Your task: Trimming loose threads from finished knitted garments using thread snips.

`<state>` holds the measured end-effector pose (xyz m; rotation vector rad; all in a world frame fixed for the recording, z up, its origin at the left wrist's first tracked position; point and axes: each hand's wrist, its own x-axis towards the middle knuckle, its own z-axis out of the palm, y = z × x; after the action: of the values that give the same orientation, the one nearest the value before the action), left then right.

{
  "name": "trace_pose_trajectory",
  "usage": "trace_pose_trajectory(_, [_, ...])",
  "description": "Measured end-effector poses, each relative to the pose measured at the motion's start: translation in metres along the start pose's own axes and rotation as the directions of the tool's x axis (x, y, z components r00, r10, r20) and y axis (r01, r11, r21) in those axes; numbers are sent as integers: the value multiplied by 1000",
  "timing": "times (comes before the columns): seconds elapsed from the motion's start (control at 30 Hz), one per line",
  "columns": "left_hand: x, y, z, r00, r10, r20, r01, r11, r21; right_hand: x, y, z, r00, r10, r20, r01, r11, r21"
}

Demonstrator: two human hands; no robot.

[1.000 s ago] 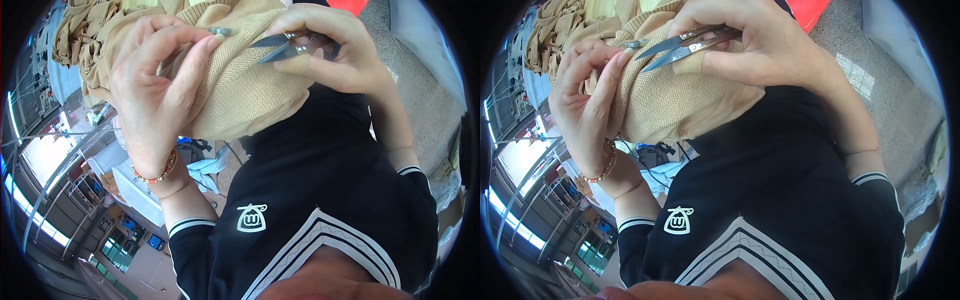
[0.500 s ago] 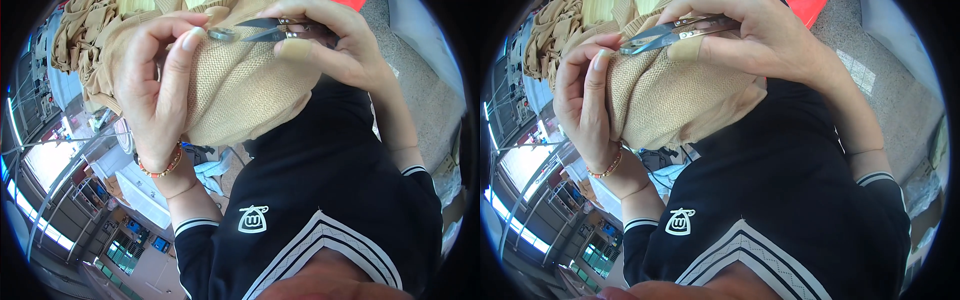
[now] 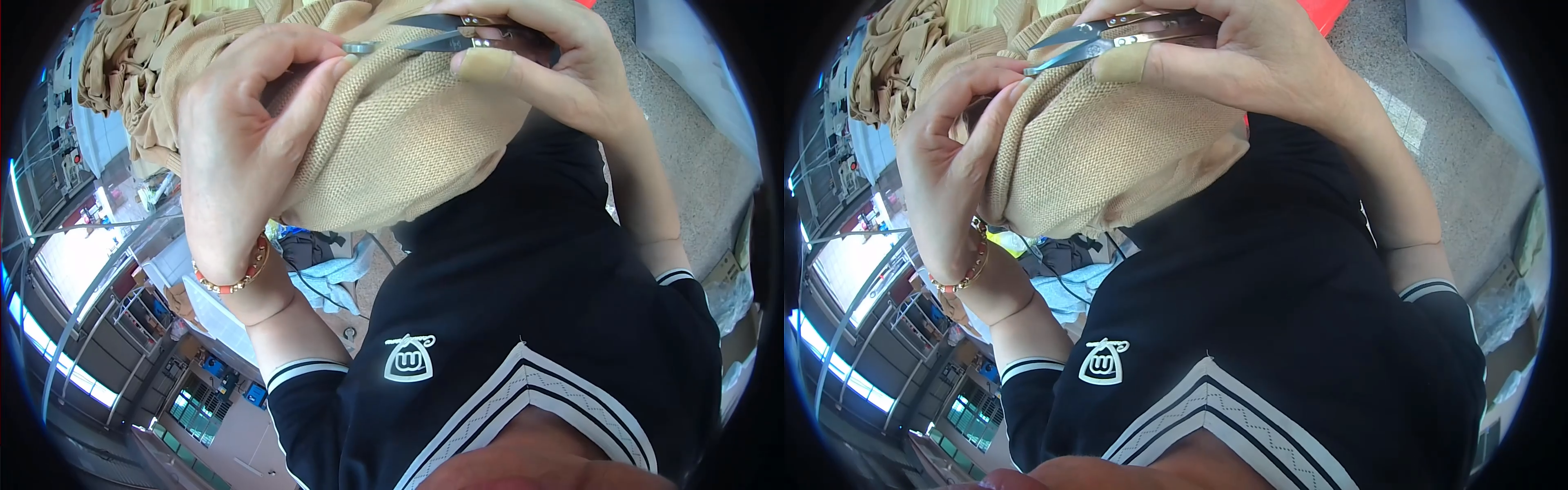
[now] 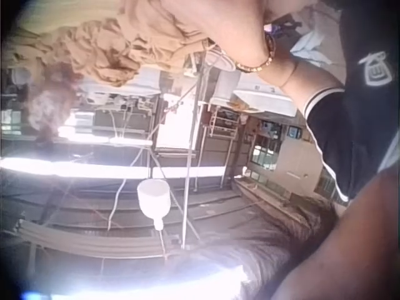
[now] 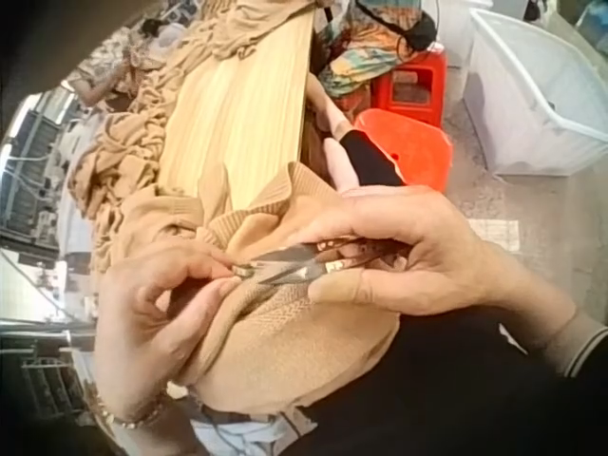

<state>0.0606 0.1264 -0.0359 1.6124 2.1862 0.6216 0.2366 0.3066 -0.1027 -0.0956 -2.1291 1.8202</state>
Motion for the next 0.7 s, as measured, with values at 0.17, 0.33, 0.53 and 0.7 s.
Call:
trace_pose_trajectory(0.17, [3, -2, 6, 993, 106, -50, -102, 992, 79, 0, 2, -2, 997, -73, -12, 72, 996, -48])
trace_pose_trajectory(0.33, [1, -4, 18, 978, 109, -178, -138, 977, -162, 1, 4, -1, 1000, -21, -17, 20, 999, -37])
trace_pose_trajectory(0.53, [-2, -15, 19, 984, -29, -176, -80, 810, -580, 8, 1, -4, 953, -299, 55, 294, 860, -417])
trace_pose_trajectory(0.7, [3, -19, 22, 981, 26, -191, -139, 783, -607, 7, 0, 0, 990, -138, -21, 132, 975, -177])
